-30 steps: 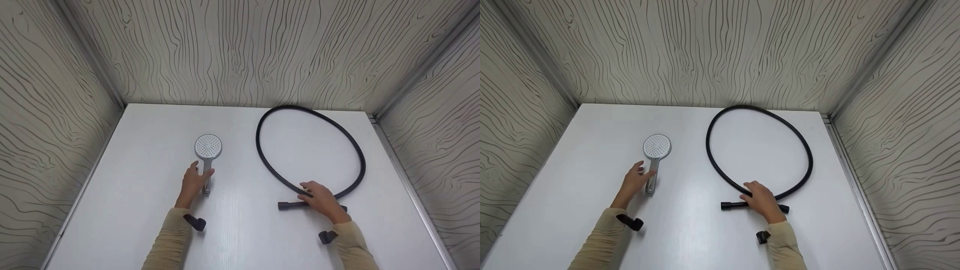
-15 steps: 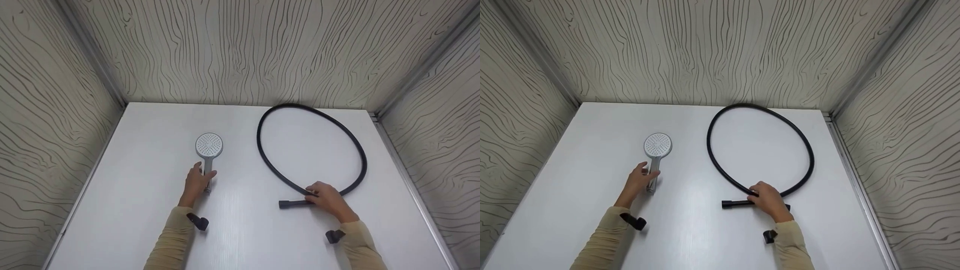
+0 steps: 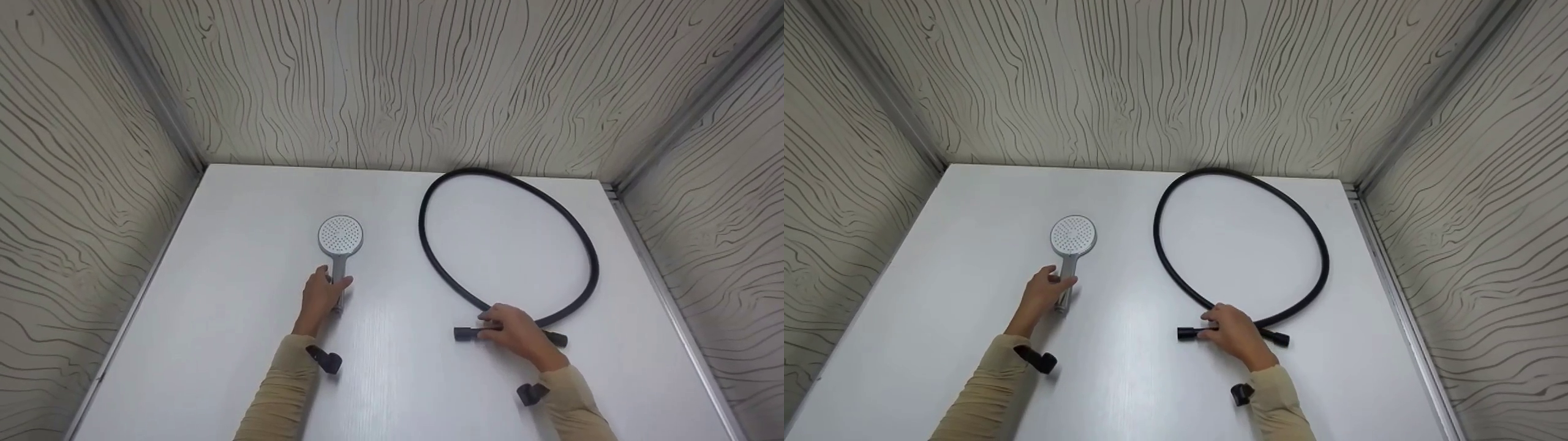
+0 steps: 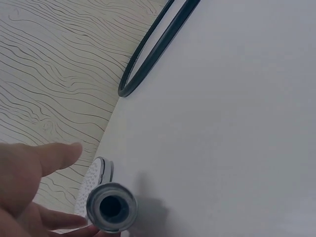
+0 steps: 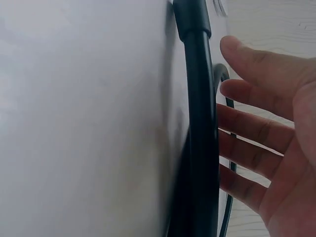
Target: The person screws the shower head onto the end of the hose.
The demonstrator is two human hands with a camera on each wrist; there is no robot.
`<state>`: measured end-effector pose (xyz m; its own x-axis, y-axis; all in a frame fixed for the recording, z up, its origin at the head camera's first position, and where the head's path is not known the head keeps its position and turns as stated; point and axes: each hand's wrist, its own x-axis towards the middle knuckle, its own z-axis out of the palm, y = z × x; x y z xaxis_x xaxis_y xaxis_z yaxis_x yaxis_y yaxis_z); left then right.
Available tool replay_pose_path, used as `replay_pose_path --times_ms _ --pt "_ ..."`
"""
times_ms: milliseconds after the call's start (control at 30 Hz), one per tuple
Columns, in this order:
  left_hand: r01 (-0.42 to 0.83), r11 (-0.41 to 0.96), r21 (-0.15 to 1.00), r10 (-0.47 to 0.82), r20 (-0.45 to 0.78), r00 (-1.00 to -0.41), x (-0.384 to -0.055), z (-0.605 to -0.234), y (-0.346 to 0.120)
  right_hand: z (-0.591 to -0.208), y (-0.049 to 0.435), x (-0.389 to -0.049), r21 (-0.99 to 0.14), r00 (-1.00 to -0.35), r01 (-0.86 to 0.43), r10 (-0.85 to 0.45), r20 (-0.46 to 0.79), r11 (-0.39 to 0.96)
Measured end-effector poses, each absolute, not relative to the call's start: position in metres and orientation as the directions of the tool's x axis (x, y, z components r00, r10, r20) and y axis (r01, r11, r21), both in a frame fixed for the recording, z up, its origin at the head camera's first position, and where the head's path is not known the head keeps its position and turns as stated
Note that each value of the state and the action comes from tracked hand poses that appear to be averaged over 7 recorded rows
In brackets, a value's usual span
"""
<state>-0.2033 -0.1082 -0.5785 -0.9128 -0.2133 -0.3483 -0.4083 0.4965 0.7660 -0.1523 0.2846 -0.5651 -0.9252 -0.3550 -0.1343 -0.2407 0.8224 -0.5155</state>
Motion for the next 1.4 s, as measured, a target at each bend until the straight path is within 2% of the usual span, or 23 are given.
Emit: replay_pose_path --times_ms 333,733,1033,1400 --pt "-0.404 0.488 0.774 -0.223 -0.338 -0.915 -0.203 -0.582 -0.108 -0.572 0.268 -0.146 -0.495 -0.903 -0.321 -0.419 -0.097 0.807" --pt "-0.419 0.501 0.757 -0.229 -0.351 -0.908 -0.206 -0.585 -0.111 -0.576 0.254 -0.143 -0.471 -0.912 -0.306 -0.397 -0.104 0.827" --pt "-0.434 0.495 0.753 -0.237 -0.363 -0.901 -0.207 -0.587 -0.113 -0.581 0.253 -0.143 -0.446 -0.889 -0.379 -0.453 -0.069 0.811" --pt "-0.467 0.398 0.79 -0.217 -0.413 -0.884 -0.209 -0.583 -0.113 -0.58 0.253 -0.145 -0.427 -0.889 -0.385 -0.453 -0.064 0.818"
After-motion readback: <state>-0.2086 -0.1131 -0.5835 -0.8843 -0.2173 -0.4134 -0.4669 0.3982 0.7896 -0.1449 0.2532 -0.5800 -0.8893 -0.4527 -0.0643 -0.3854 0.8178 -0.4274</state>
